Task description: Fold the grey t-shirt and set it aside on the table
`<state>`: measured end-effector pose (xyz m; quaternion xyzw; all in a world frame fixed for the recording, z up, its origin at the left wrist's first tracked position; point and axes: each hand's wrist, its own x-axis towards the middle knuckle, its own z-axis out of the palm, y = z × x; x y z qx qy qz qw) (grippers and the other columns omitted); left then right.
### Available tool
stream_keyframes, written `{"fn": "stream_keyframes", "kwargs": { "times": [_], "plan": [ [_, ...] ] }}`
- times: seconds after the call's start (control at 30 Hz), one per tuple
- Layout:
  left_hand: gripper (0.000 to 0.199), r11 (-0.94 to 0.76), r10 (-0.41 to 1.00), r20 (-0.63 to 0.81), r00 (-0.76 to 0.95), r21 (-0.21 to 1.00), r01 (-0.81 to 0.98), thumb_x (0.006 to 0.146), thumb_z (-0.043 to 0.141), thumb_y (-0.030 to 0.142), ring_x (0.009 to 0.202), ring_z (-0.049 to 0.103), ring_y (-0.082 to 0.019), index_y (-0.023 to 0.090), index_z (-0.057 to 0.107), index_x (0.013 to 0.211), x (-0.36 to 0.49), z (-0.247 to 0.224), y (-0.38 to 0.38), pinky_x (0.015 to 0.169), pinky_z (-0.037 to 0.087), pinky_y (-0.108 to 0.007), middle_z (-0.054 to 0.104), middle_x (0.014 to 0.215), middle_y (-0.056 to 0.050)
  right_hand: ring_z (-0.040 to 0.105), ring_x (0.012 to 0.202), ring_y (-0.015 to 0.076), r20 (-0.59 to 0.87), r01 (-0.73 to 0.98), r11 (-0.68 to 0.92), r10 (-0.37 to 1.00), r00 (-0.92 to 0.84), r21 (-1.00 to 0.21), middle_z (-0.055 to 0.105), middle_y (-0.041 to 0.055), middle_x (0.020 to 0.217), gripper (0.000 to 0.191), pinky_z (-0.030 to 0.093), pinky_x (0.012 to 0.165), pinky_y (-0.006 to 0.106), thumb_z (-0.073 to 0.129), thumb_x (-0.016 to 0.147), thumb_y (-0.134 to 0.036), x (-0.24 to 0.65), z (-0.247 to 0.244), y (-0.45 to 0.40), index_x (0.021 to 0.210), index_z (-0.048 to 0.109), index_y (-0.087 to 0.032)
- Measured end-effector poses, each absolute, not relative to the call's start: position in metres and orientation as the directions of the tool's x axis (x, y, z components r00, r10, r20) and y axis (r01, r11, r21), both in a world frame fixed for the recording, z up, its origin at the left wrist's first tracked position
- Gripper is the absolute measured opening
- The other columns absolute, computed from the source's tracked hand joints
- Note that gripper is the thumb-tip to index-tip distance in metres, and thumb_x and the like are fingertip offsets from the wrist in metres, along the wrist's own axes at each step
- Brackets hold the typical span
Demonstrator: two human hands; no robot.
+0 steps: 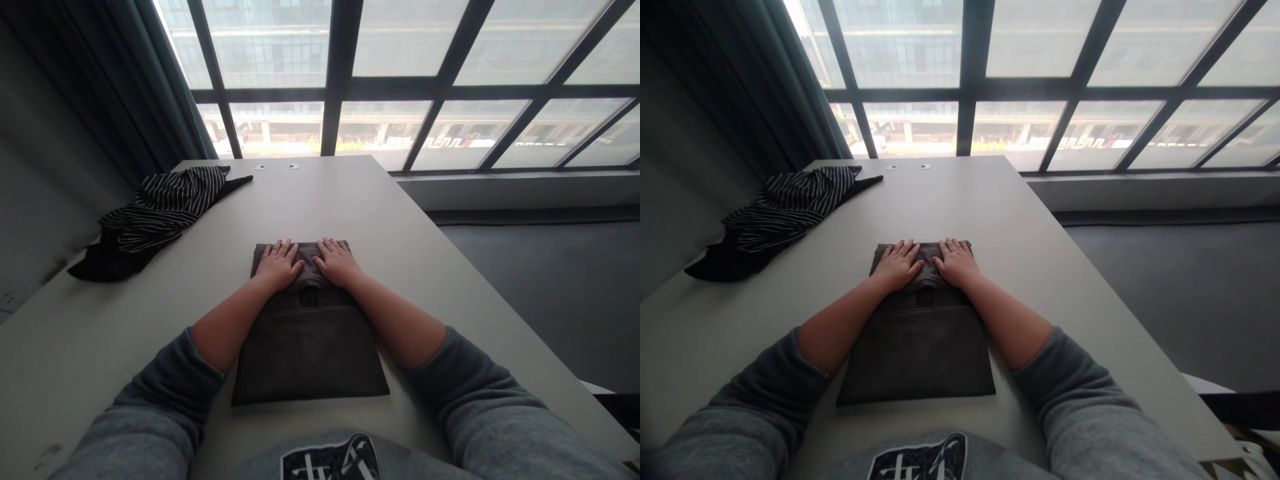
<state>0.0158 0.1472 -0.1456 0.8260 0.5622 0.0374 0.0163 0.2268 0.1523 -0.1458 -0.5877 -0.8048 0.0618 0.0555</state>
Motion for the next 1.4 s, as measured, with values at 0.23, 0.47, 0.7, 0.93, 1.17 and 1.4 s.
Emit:
{"fn": "stream_keyframes", "kwargs": {
  "times": [0.23, 0.47, 0.7, 0.93, 1.17, 1.4],
  "plan": [
    [0.064, -0.193, 0.981, 0.043, 0.188, 0.139, 0.971, 0.11, 0.024, 0.051, 0.16, 0.028, -0.032, 0.019, 0.043, 0.163, -0.011, -0.146, 0.161, 0.129, 0.02, -0.061, 0.037, 0.171, -0.013, 0.016, 0.164, 0.0287, -0.042, 0.961, 0.198, 0.977, -0.21, -0.194, 0.023, 0.0123, 0.175, 0.068, 0.006, 0.132, 0.056, 0.026, 0.111, -0.051, 0.238, -0.139, 0.152, 0.167, 0.033, -0.013],
    [0.064, -0.289, 0.955, 0.101, 0.28, 0.085, 0.954, 0.109, 0.035, 0.047, 0.162, 0.019, -0.039, 0.017, 0.041, 0.164, -0.045, -0.136, 0.154, 0.128, 0.019, -0.064, 0.027, 0.175, -0.012, 0.009, 0.164, 0.0347, -0.023, 0.973, 0.172, 0.984, -0.178, -0.156, 0.016, 0.0127, 0.177, 0.07, 0.007, 0.127, 0.07, 0.036, 0.108, -0.054, 0.259, -0.13, 0.142, 0.168, 0.031, -0.017],
    [0.066, -0.633, 0.774, 0.062, 0.631, 0.098, 0.768, 0.108, 0.036, 0.056, 0.162, 0.022, -0.032, 0.025, 0.037, 0.167, -0.005, -0.145, 0.115, 0.13, 0.021, -0.055, 0.03, 0.174, -0.008, 0.017, 0.163, 0.0323, 0.077, 0.855, 0.497, 0.868, -0.491, -0.149, 0.022, 0.0136, 0.175, 0.07, 0.013, 0.132, 0.056, 0.048, 0.105, -0.046, 0.246, -0.125, 0.112, 0.166, 0.036, -0.015],
    [0.057, -0.667, 0.727, -0.044, 0.685, 0.192, 0.72, 0.109, 0.041, 0.05, 0.162, 0.023, -0.032, 0.028, 0.044, 0.162, -0.015, -0.124, 0.09, 0.13, 0.02, -0.058, 0.033, 0.173, -0.007, 0.028, 0.16, 0.0329, 0.104, 0.779, 0.548, 0.832, -0.545, -0.305, 0.038, 0.0143, 0.17, 0.058, 0.018, 0.13, 0.06, 0.052, 0.104, -0.034, 0.262, -0.123, 0.092, 0.16, 0.048, -0.019],
    [0.058, -0.744, 0.651, 0.193, 0.734, 0.351, 0.568, 0.091, 0.076, 0.044, 0.147, 0.048, -0.032, 0.033, 0.061, 0.147, -0.072, -0.105, -0.021, 0.121, 0.043, -0.051, 0.054, 0.159, -0.008, 0.051, 0.146, 0.0303, 0.339, 0.546, 0.725, 0.683, -0.647, -0.42, 0.064, 0.012, 0.147, 0.037, 0.03, 0.128, 0.058, 0.064, 0.1, -0.032, 0.298, -0.101, -0.018, 0.136, 0.069, -0.027],
    [0.04, -0.747, 0.66, 0.224, 0.717, 0.301, 0.593, 0.087, 0.08, 0.028, 0.127, 0.065, -0.029, 0.032, 0.074, 0.127, -0.09, -0.126, -0.08, 0.107, 0.056, -0.047, 0.07, 0.137, -0.008, 0.055, 0.144, 0.0329, 0.199, 0.511, 0.741, 0.633, -0.748, -0.435, 0.061, 0.0158, 0.151, 0.047, 0.03, 0.127, 0.06, 0.078, 0.09, -0.03, 0.31, -0.115, -0.071, 0.136, 0.071, -0.025]
  ]
}}
